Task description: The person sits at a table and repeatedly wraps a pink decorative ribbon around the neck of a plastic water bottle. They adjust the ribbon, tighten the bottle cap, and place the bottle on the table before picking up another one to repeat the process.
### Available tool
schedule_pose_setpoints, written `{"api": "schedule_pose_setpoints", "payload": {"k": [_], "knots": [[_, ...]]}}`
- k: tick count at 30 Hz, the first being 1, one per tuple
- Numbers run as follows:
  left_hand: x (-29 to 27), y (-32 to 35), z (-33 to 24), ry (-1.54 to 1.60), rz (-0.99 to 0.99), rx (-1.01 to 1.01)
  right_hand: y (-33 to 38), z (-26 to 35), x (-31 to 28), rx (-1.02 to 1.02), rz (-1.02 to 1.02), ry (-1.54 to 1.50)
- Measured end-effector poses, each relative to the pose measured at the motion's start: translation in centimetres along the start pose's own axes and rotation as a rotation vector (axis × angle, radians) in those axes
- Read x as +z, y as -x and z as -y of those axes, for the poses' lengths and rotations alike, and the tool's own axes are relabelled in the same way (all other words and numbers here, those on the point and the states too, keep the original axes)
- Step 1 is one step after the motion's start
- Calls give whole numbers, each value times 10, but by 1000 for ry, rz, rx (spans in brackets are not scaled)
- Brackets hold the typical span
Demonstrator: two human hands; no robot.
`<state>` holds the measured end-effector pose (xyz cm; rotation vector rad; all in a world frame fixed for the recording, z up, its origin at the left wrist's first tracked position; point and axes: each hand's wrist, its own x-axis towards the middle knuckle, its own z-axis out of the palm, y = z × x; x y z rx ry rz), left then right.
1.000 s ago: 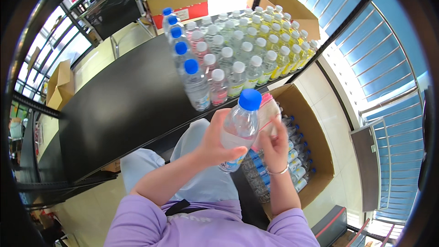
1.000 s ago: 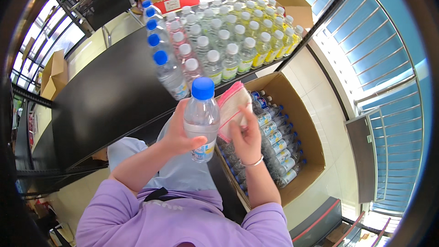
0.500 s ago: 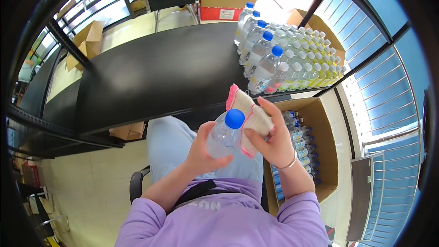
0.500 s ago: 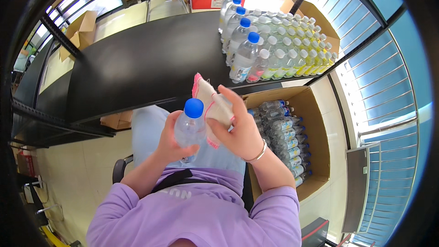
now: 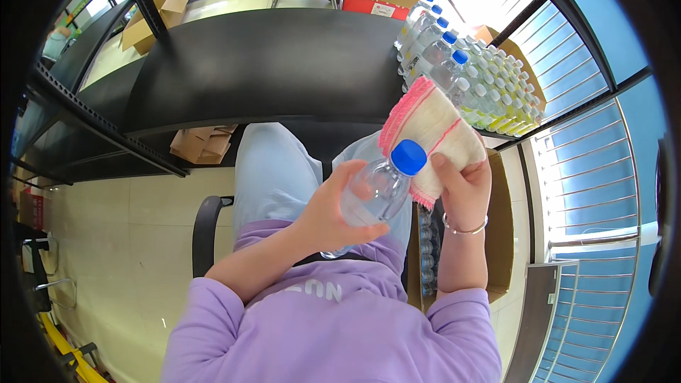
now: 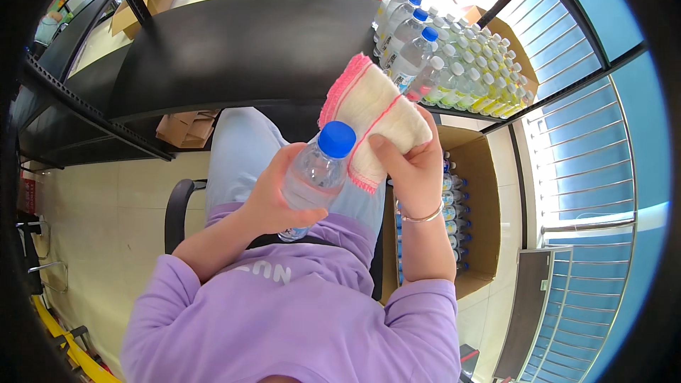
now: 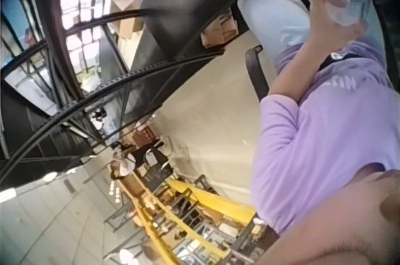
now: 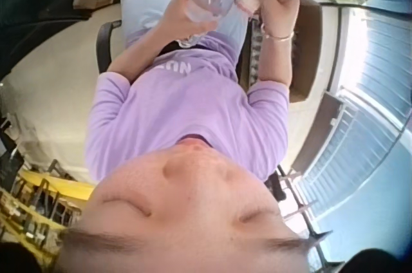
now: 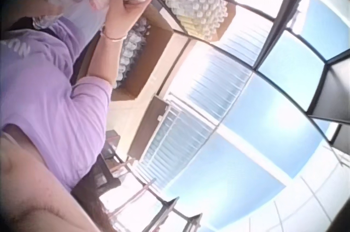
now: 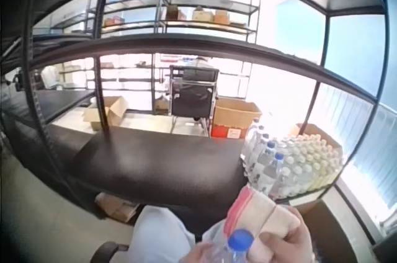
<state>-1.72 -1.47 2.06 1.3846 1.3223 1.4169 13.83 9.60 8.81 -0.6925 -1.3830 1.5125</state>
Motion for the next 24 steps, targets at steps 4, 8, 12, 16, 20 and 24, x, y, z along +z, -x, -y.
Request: {"api": "schedule_pose_setpoints", "payload": {"k": [4, 8, 12, 16, 20, 24], "knots": [[2, 3, -2, -6, 24, -20, 14, 10, -12, -88, 217, 161], [5, 4, -1, -8, 18, -70, 13, 21, -10, -125, 585, -23], [7, 7, -7, -57, 79, -98, 13, 18, -13, -369, 438, 503], [13, 7, -9, -75, 126, -64, 13, 5, 0, -674, 336, 759], [14, 6, -6, -54, 111, -49, 12, -1, 10, -551, 345, 483], [13, 5, -5, -41, 105, -69, 9, -12, 6, -428, 449, 269]]}}
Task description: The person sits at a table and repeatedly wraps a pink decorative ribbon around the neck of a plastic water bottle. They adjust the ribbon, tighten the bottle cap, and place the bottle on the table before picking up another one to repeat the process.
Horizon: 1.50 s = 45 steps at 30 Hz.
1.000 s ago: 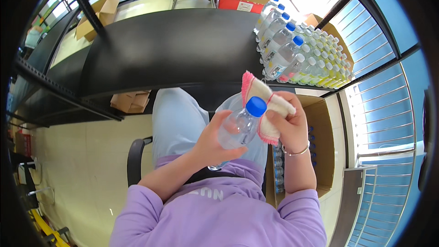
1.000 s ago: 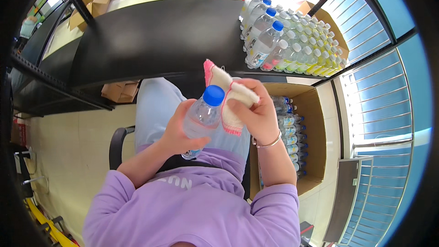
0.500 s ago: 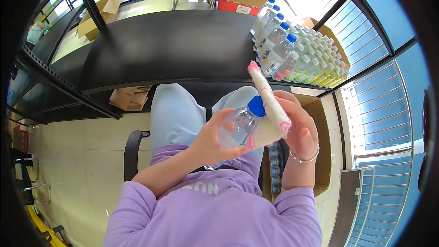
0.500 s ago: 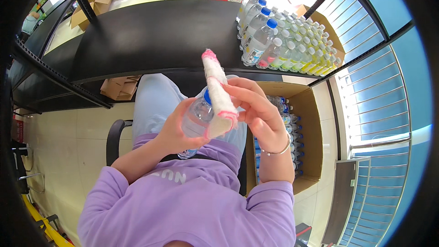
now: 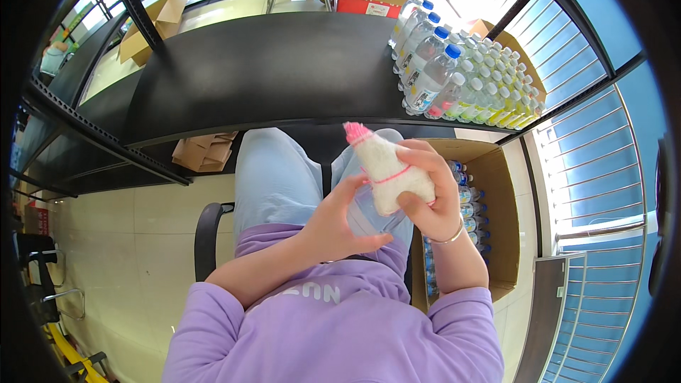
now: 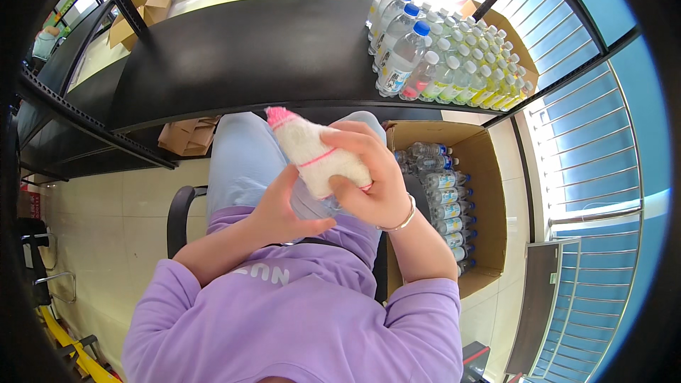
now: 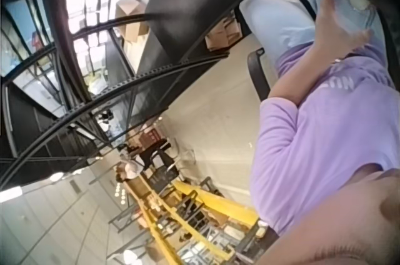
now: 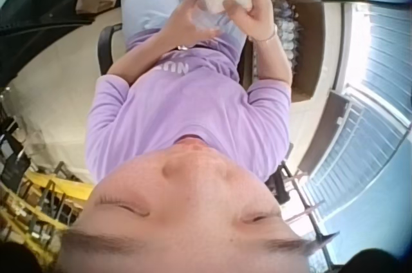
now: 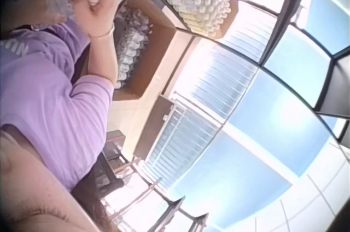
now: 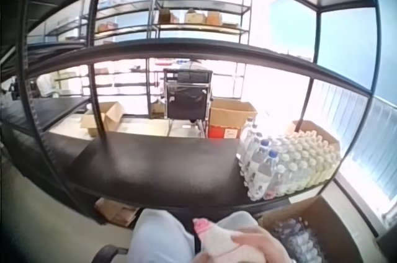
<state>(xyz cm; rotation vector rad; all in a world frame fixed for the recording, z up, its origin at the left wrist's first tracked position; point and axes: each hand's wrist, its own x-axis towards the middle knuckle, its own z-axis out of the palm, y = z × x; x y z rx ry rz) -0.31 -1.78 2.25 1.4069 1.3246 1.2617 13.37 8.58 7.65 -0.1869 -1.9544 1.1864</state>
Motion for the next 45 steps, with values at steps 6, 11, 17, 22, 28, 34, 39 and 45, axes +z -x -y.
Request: {"api": "schedule_pose_setpoints", "payload": {"k": [6, 11, 17, 22, 28, 34, 39, 45], "knots": [[4, 0, -3, -21, 39, 31, -1, -31, -11, -166, 252, -629], [6, -1, -1, -15, 132, 137, -9, -28, -12, -298, 508, -927], [5, -3, 6, 23, 102, 130, 4, -23, -11, -167, 251, -617], [4, -8, 5, 1, -93, -106, 9, -13, 18, 228, -196, 215], [-1, -10, 5, -2, -123, -155, 8, -22, 22, 153, -213, 331], [-2, -11, 12, -12, -180, -175, 7, -35, 5, 306, -421, 64], [-9, -14, 26, 193, -232, -163, -1, -44, -22, 359, -302, 81], [-16, -15, 19, 249, -264, -145, -1, -36, -16, 343, 84, -33]]}}
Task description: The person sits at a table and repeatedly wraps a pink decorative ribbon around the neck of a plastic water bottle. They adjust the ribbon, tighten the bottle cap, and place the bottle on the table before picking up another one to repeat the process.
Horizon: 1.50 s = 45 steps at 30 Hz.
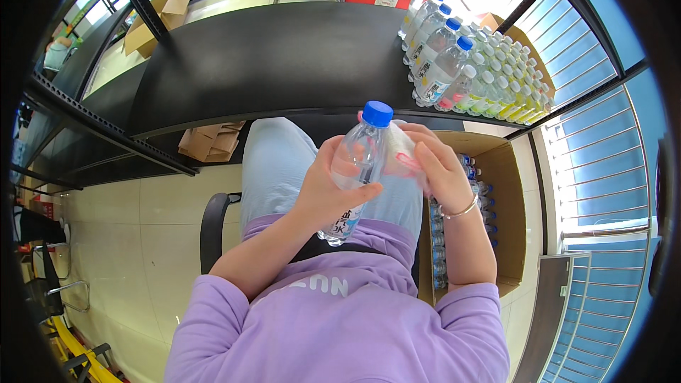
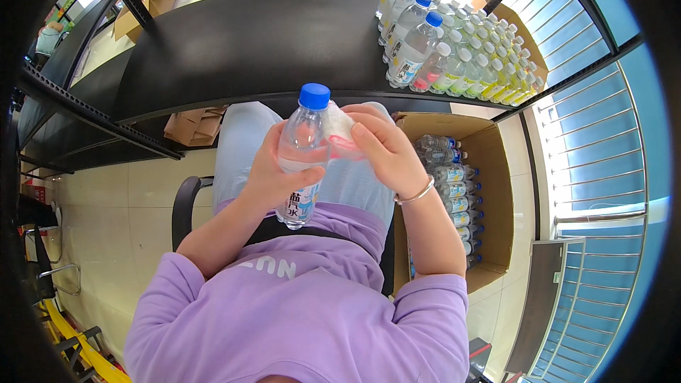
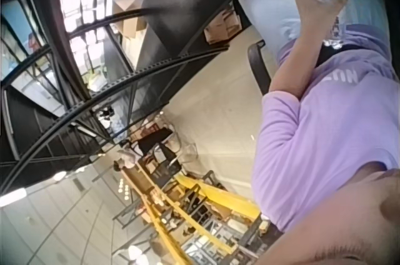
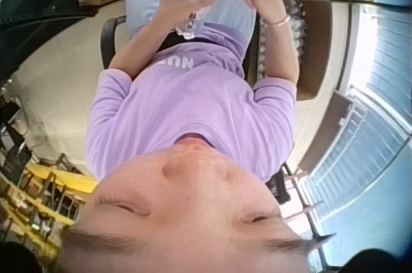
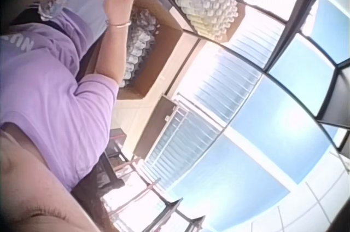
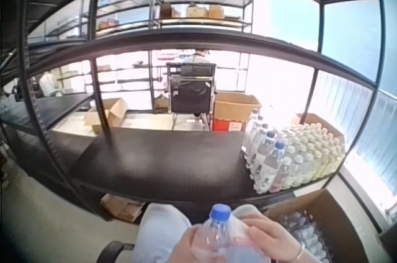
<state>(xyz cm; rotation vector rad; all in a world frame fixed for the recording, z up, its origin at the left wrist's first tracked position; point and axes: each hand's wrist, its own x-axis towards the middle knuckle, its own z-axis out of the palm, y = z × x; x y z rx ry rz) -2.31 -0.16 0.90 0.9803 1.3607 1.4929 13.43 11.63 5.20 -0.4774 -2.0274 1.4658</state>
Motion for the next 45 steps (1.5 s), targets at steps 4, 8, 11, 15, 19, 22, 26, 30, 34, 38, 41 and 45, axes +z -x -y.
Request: {"api": "schedule_pose_setpoints", "payload": {"k": [4, 8, 11, 15, 19, 22, 26, 30, 34, 38, 41, 45], "knots": [[-1, 0, -3, 18, 18, -4, 1, 5, 5, 290, 0, -446], [1, 2, -6, -31, 44, -7, 0, -4, 18, 121, 26, -394], [5, 2, -13, -33, 68, 34, 2, -18, 31, 46, -51, -375], [10, 2, -11, -160, 98, -33, 0, -14, 48, 50, -156, -398], [10, 3, -12, -323, 153, 40, 2, -7, 48, 120, -221, -383], [13, 7, -19, -462, 186, 75, 0, -7, 43, 221, -295, -483], [17, 5, 4, -435, 164, 190, 0, -13, 37, 264, -364, -515], [15, 3, 0, -215, 243, 88, -2, -20, 24, 243, -378, -516], [11, 5, -4, -475, 307, 81, -5, -4, 11, 218, -487, -611], [16, 6, -11, -627, 307, -25, -3, 7, 2, 121, -523, -768], [22, 11, -4, -606, 289, -26, 0, 12, 9, 119, -513, -728], [23, 17, 3, -540, 331, -76, 1, -2, 7, 173, -392, -790]]}}
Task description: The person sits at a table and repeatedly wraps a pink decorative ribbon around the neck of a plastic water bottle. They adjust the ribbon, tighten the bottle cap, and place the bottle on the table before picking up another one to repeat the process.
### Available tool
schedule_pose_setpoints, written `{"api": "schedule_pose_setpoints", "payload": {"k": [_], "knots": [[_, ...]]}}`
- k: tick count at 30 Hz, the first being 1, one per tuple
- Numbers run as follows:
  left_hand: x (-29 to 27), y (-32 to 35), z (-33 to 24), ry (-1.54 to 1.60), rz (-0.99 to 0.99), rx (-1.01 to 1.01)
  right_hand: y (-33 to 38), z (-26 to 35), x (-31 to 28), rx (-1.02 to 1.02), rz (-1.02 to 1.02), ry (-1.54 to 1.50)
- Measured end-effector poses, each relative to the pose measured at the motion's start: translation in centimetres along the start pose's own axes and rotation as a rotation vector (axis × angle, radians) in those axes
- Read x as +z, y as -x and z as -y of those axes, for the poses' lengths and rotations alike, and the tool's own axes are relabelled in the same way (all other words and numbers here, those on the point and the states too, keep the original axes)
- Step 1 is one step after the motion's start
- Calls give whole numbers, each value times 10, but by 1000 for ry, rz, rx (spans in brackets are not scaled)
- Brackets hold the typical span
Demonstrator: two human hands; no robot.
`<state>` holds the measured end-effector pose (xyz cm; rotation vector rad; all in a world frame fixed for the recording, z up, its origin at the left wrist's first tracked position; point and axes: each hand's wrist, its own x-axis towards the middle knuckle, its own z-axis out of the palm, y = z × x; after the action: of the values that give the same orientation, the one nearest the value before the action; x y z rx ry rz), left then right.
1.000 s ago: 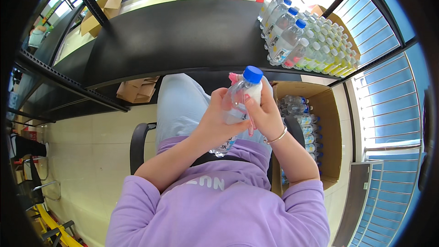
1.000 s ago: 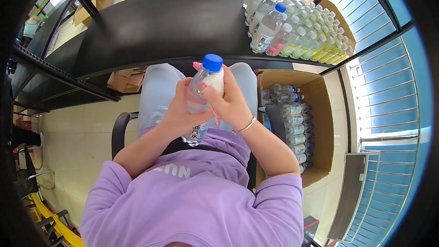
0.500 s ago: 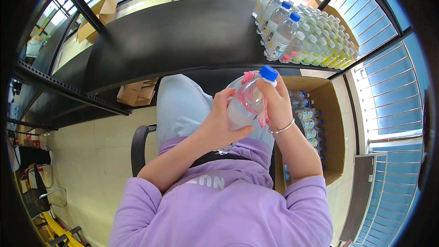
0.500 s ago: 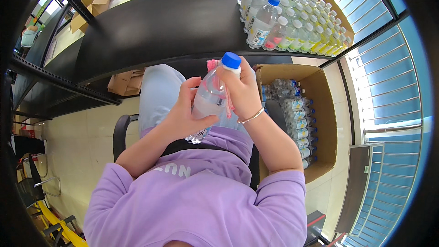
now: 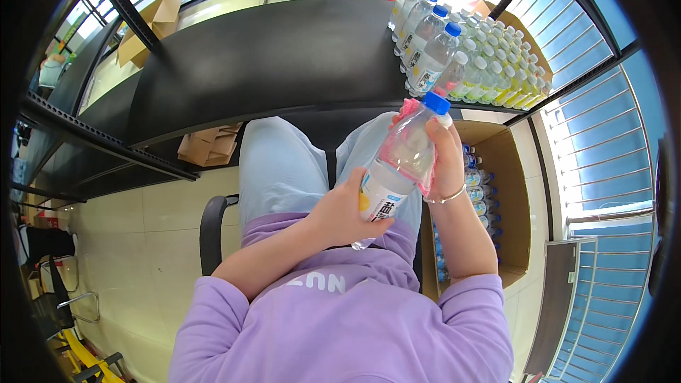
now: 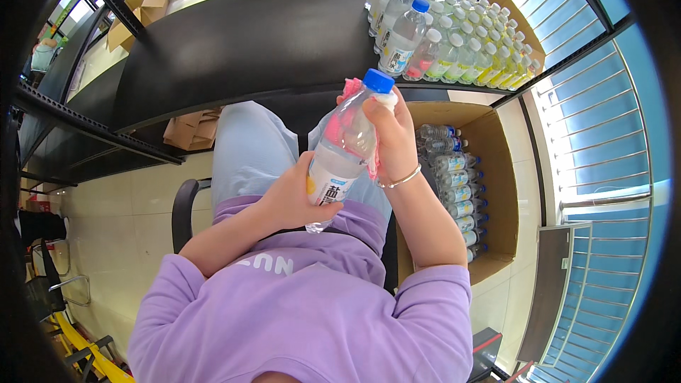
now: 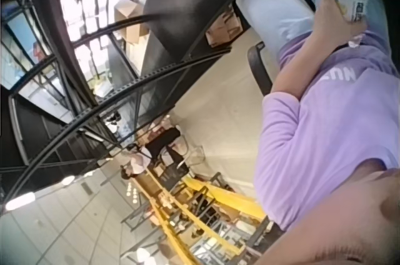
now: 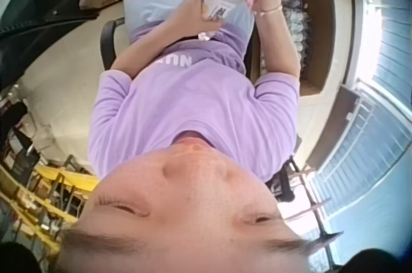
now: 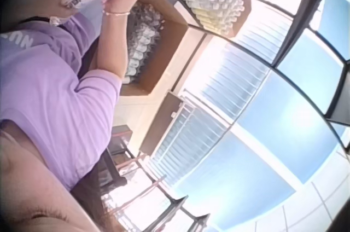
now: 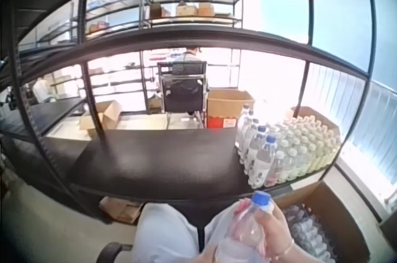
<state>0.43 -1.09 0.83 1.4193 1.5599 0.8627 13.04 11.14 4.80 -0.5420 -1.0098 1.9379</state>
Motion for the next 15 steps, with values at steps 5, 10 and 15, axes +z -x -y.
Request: {"api": "schedule_pose_setpoints", "payload": {"k": [5, 10, 15], "knots": [[-4, 2, 2, 400, 205, 68, 1, -2, 0, 111, 103, -131], [-4, -1, 13, 897, 447, 20, 2, -1, 4, 206, 102, -191], [3, -4, 20, 905, 500, 47, 3, 3, 4, 175, 77, -86]]}}
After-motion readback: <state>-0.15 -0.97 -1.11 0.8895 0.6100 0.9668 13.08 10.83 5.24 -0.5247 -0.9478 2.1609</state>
